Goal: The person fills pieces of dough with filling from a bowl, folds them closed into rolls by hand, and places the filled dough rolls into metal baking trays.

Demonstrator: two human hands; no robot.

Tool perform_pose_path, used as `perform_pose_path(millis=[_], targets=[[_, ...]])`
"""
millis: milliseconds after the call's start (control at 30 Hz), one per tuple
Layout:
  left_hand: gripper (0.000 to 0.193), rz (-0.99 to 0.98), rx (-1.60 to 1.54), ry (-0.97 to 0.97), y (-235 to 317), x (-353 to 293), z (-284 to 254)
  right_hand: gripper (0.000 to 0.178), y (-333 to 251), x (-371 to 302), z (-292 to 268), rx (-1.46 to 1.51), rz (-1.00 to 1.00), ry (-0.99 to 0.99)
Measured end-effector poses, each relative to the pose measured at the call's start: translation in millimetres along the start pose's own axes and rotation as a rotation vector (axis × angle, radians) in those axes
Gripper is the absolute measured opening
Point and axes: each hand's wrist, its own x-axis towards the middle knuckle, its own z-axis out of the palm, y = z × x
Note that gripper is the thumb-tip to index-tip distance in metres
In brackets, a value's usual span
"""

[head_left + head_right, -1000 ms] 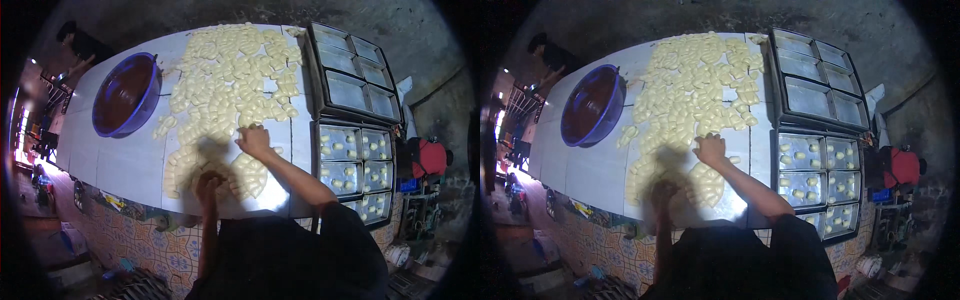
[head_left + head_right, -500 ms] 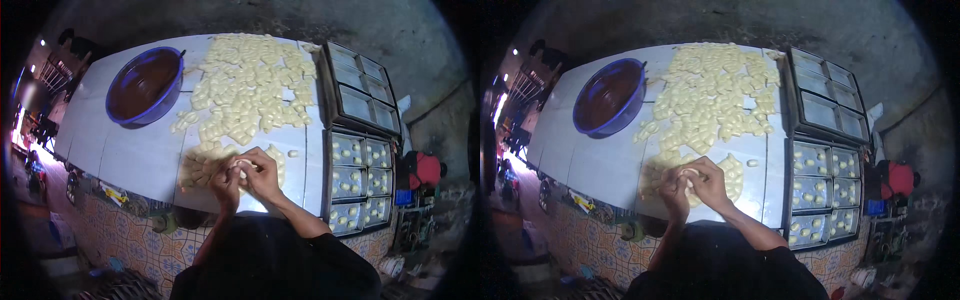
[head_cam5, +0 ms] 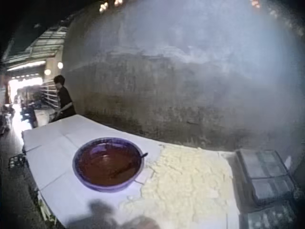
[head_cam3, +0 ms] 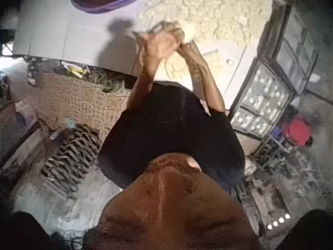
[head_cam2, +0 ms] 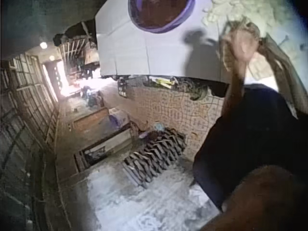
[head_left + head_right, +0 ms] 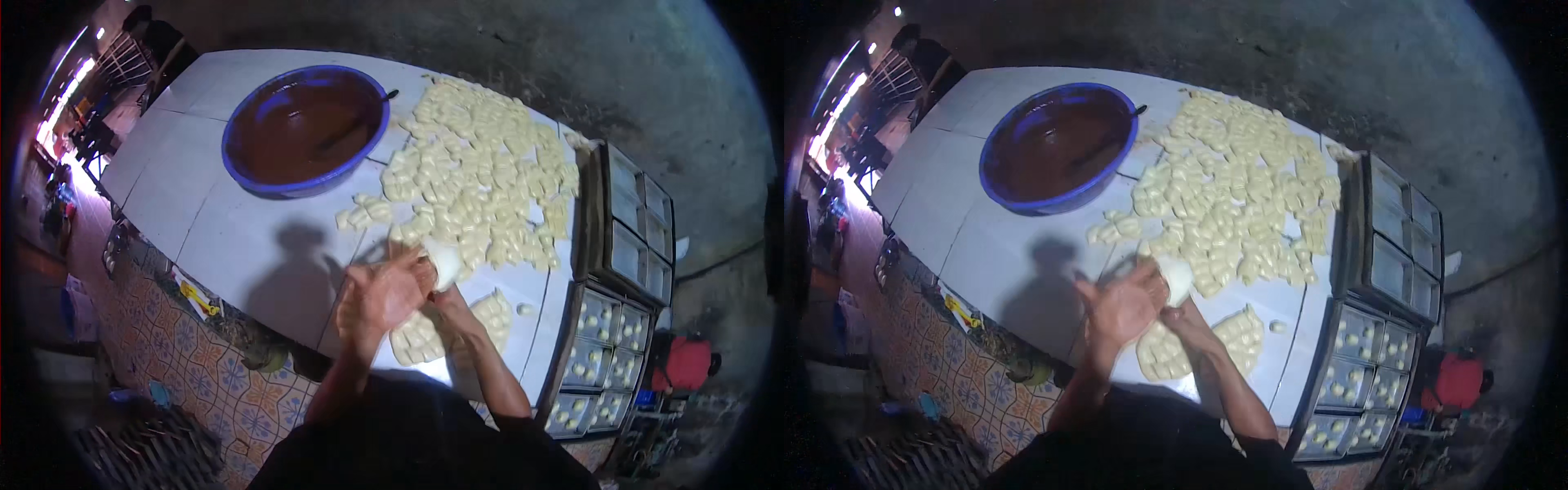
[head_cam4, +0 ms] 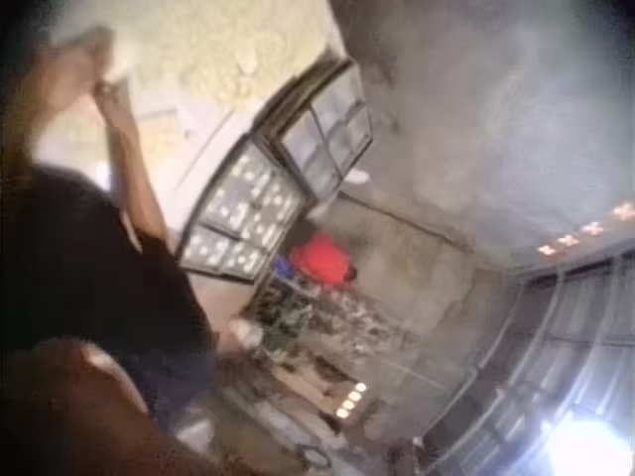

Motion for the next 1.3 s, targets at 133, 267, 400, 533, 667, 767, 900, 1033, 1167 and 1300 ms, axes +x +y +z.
perform_pose_path(millis=[133, 267, 400, 533, 667, 767, 900, 1033, 1167, 1300], targets=[[0.075, 0.194, 1.028, 0.386, 126, 117, -33, 0.112, -9, 15, 1, 0.093, -0.149, 0.127], [0.092, -0.086, 2.39, 0.748, 278, 144, -178, 0.091, 6, 28, 27, 0.039, -0.147, 0.08], [0.087, -0.543, 1.996, 0.647, 249, 184, -123, 0.083, 17, 30, 4, 0.067, -0.139, 0.213], [0.056, 0.347, 2.948, 0.11, 222, 135, -123, 0.074, 19, 37, 5, 0.01, -0.196, 0.217], [0.073, -0.026, 1.63, 0.684, 116, 99, -13, 0.061, 16, 51, 10, 0.214, -0.084, 0.332], [0.101, -0.411, 0.64, 0.566, 66, 54, 6, 0.039, 20, 46, 15, 0.79, 0.059, 0.175], [0.073, -0.218, 0.829, 0.848, 7, 17, 24, 0.027, 5, 15, 17, 0.311, 0.052, 0.585], [0.047, -0.216, 1.148, 0.567, -23, -13, 16, 0.038, -10, -32, 9, -0.937, -0.516, 0.484], [0.032, -0.189, 1.357, 0.287, -52, -27, 17, 0.026, -35, -71, -13, -0.685, -0.607, 0.505], [0.021, -0.184, 1.229, 0.264, -83, -34, 37, 0.027, -43, -105, -27, -0.515, -0.557, 0.481]])
